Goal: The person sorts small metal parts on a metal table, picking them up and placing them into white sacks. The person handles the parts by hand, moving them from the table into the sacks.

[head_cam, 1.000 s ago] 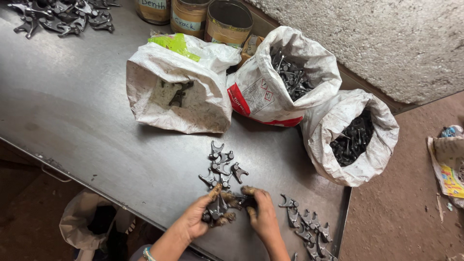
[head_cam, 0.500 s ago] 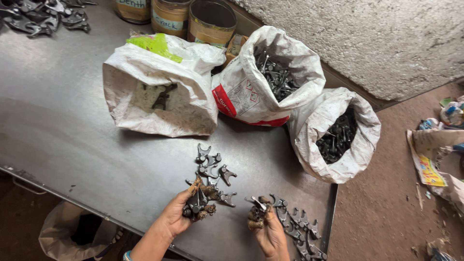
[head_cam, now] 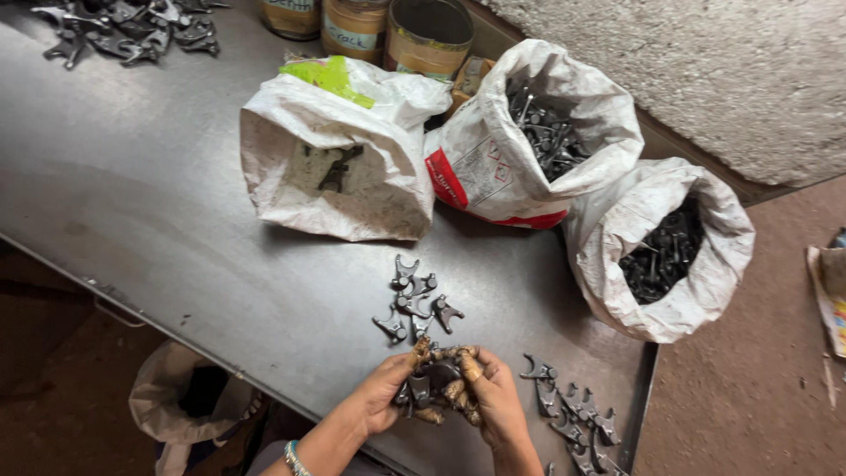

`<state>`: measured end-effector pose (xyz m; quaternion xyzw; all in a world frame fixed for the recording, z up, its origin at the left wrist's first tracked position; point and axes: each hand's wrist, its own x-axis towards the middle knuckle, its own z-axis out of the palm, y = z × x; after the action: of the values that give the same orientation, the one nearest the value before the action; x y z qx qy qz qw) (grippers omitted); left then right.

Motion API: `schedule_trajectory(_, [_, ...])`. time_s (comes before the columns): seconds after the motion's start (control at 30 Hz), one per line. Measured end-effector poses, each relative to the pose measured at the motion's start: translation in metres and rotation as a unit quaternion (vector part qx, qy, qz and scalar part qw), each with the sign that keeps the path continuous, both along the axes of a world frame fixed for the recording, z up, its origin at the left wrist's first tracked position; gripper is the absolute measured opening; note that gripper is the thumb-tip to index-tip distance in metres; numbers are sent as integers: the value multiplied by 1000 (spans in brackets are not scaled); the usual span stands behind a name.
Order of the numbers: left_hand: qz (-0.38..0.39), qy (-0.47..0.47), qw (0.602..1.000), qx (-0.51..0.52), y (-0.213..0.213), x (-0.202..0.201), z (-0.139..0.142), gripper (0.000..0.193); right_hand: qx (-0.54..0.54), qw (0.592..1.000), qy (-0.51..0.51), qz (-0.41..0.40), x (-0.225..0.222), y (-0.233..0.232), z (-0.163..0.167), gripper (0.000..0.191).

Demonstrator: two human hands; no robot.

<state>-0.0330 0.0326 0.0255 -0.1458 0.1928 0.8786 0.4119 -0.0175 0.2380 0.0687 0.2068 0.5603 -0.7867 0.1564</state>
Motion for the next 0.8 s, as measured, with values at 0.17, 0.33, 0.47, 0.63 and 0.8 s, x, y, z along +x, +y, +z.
schedule_trajectory(0.17, [52,-4,998,-21,-18,-31,8,37,297,953,64,-18,-15,-9,35,18])
schedule_trajectory(0.33, [195,-40,964,-175,-48,-136,41,38,498,837,203,99,-14,-35,45,41])
schedule_trajectory(0.47, [393,110,911,56,-76,-205,78,52,583,753,281,121,-7,-56,30,47])
schedule_trajectory(0.63, [255,149,898,-325,-56,-169,76,81,432,863,246,92,-14,-36,4,37])
schedule_trajectory(0.8, [135,335,834,-418,-19,-64,45,26,-84,987,135,-21,0,5,-11,45])
